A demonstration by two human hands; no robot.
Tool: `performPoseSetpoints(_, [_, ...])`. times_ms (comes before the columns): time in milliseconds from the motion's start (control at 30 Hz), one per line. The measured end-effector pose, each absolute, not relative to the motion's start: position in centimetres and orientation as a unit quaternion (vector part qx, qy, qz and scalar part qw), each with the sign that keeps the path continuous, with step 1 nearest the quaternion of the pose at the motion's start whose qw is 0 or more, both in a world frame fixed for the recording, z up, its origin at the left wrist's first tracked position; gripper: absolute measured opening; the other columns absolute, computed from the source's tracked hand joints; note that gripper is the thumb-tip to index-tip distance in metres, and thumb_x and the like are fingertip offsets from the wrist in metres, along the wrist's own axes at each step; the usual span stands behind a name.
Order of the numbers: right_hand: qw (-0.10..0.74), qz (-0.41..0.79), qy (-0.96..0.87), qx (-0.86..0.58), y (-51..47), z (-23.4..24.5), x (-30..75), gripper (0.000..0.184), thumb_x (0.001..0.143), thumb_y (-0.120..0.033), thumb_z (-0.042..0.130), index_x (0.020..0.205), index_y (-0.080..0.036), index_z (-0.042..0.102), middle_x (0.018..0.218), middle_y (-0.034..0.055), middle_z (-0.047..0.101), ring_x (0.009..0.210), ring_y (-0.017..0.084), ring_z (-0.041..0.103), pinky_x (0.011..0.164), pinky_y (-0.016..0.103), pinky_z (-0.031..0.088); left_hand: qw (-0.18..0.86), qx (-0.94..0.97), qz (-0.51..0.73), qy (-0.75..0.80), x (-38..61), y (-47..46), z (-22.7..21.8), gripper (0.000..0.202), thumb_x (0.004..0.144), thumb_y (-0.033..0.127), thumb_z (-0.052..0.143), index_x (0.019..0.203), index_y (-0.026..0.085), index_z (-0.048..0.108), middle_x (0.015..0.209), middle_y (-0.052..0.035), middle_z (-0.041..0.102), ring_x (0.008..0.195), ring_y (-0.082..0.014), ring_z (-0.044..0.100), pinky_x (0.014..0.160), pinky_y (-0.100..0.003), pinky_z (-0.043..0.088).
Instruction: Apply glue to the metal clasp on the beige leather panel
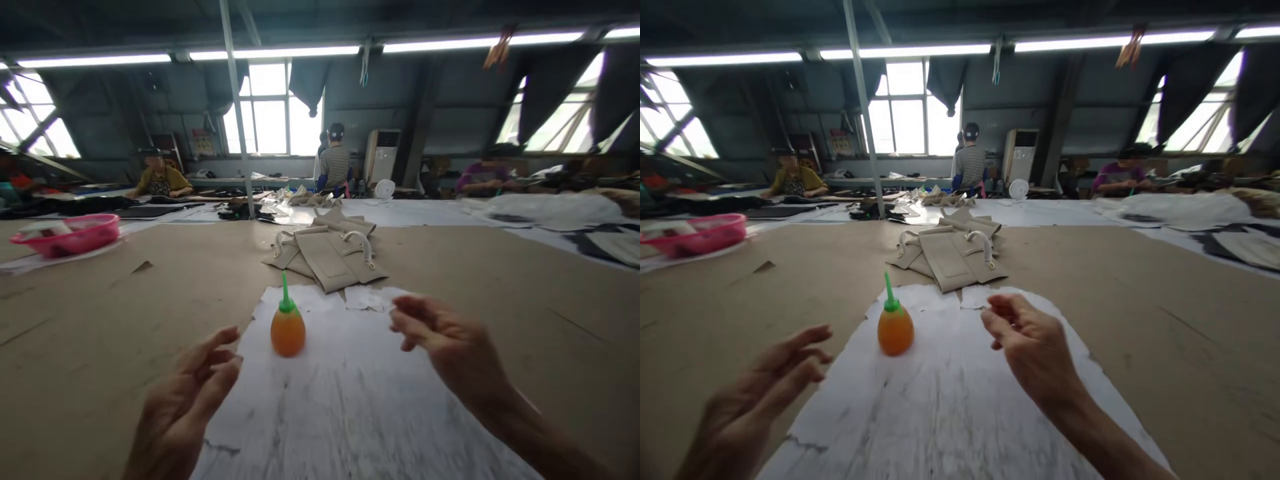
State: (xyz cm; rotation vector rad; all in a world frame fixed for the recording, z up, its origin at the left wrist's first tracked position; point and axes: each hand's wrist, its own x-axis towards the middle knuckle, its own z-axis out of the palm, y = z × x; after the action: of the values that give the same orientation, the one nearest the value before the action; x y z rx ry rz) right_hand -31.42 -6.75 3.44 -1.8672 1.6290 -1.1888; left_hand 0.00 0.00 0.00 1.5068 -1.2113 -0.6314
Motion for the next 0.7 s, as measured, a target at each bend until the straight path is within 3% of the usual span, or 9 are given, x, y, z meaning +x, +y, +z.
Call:
performPoseSetpoints(67, [0.147, -0.343, 0.607, -0.701, -10.6, 2.5, -30.7, 0.017, 0.087, -0.025, 0.063, 0.097, -0.012, 0.06, 0.087, 0.0023, 0.06, 0.078, 0.014, 0.059, 0.074, 0.033, 0.052, 0.473, 0.631, -0.294, -0.54, -0.1, -2.8, -1.3, 0.078, 0.068, 0.067, 0.063, 0.128, 0.02, 0.048, 0.117, -0.0097, 0.057, 0.105, -0.0288, 0.054, 0.089, -0.042, 0.048])
performPoseSetpoints(133, [0.087, -0.276, 0.619, -0.73, -14.2, 1.2, -29.3, 0.018, 0.085, -0.022, 0.065, 0.1, -0.012, 0.059, 0.099, 0.005, 0.06, 0.093, 0.018, 0.058, 0.085, 0.04, 0.049, 0.42, 0.63, -0.29, -0.585, 0.0, -4.8, -2.9, 0.084, 0.066, 0.066, 0.065, 0.131, 0.017, 0.044, 0.126, -0.0124, 0.052, 0.111, -0.0307, 0.051, 0.094, -0.045, 0.045])
performPoseSetpoints(267, [-0.013, -0.181, 0.618, -0.765, -20.0, -0.7, -24.9, 0.029, 0.088, -0.031, 0.062, 0.11, -0.013, 0.058, 0.115, 0.0091, 0.056, 0.11, 0.023, 0.052, 0.093, 0.046, 0.044, 0.38, 0.602, -0.293, -0.639, 0.2, -6.3, -5.0, 0.079, 0.072, 0.059, 0.064, 0.136, 0.019, 0.039, 0.136, -0.0103, 0.046, 0.119, -0.0287, 0.047, 0.1, -0.043, 0.041])
performPoseSetpoints(367, [-0.063, -0.13, 0.625, -0.768, -23.2, -1.1, -21.3, 0.035, 0.089, -0.035, 0.06, 0.116, -0.013, 0.056, 0.12, 0.0107, 0.053, 0.113, 0.025, 0.05, 0.095, 0.048, 0.042, 0.409, 0.595, -0.284, -0.631, 0.0, -6.1, -5.3, 0.075, 0.071, 0.057, 0.066, 0.132, 0.019, 0.045, 0.131, -0.0083, 0.052, 0.115, -0.0265, 0.051, 0.098, -0.037, 0.043])
performPoseSetpoints(467, [-0.084, -0.08, 0.655, -0.746, -25.6, -1.1, -19.0, 0.037, 0.089, -0.035, 0.06, 0.119, -0.012, 0.054, 0.121, 0.0119, 0.052, 0.111, 0.025, 0.051, 0.093, 0.048, 0.043, 0.458, 0.577, -0.268, -0.62, -0.4, -6.0, -5.3, 0.07, 0.071, 0.053, 0.067, 0.128, 0.017, 0.05, 0.126, -0.0076, 0.056, 0.11, -0.024, 0.055, 0.096, -0.032, 0.043])
performPoseSetpoints(700, [-0.07, -0.017, 0.655, -0.752, -27.2, -0.2, -19.9, 0.035, 0.091, -0.034, 0.058, 0.118, -0.012, 0.054, 0.116, 0.0114, 0.055, 0.102, 0.023, 0.056, 0.086, 0.043, 0.049, 0.373, 0.59, -0.283, -0.658, 0.0, -6.5, -5.3, 0.067, 0.071, 0.036, 0.064, 0.132, 0.015, 0.044, 0.132, -0.0087, 0.051, 0.118, -0.0242, 0.049, 0.101, -0.034, 0.039])
